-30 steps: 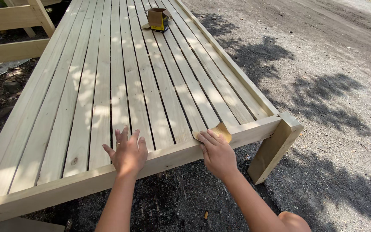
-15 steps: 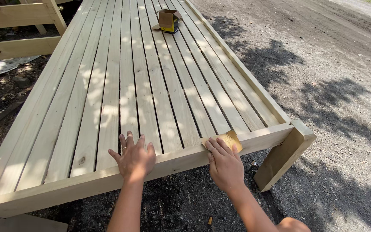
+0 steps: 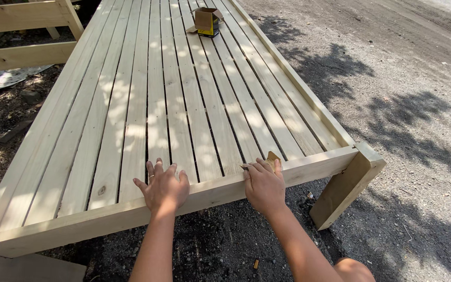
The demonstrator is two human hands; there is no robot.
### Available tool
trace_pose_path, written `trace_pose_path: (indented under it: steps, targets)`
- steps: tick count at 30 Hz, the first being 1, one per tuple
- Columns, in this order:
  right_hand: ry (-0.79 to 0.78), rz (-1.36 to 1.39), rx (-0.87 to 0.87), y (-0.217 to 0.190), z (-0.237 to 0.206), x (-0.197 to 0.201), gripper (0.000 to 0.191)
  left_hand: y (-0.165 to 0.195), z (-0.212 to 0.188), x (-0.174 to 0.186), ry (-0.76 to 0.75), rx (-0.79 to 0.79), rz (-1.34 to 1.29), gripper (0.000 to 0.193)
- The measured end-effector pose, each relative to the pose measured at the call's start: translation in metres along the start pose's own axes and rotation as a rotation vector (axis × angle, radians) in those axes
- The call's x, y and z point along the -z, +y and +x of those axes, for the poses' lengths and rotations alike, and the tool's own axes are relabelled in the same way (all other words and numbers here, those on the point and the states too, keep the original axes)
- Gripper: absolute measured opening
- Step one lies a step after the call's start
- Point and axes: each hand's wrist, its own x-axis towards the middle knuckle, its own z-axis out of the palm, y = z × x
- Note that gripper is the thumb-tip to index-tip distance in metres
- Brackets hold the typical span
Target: The person sands the slatted surface of a wooden bench frame with a sanding block, working across the planks and edges. They then move to the end of the bench and sand the legs and lower frame by hand with sandpaper.
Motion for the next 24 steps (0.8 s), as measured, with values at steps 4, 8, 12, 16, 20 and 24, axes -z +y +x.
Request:
trace_pose_path:
  steps: [4, 8, 12, 16, 20, 24]
  targets:
    - [0.146, -0.062, 0.105, 0.010, 0.000, 0.005, 0.037, 0.001, 0.001, 0.000, -0.003, -0.005, -0.018, 0.053]
    - [0.177, -0.070, 0.123, 0.012, 0.005, 0.005, 0.037, 0.001, 0.001, 0.000, -0.045, 0.008, 0.005, 0.053]
    - [-0.022, -0.133, 0.014, 0.011, 0.008, 0.001, 0.031, 0.001, 0.000, 0.001, -0.014, 0.002, 0.024, 0.052]
    - [0.077, -0.024, 0.054, 0.016, 0.011, 0.005, 0.039, 0.002, 0.000, 0.002, -0.053, 0.004, 0.028, 0.052]
    - [-0.129, -0.086, -0.114, 0.002, 0.017, 0.003, 0.035, 0.003, 0.002, 0.004, -0.034, 0.001, 0.027, 0.051]
    - [0.066, 0.042, 0.043, -0.041, 0.004, -0.022, 0.038, 0.002, 0.001, 0.003, -0.012, -0.002, 0.023, 0.051]
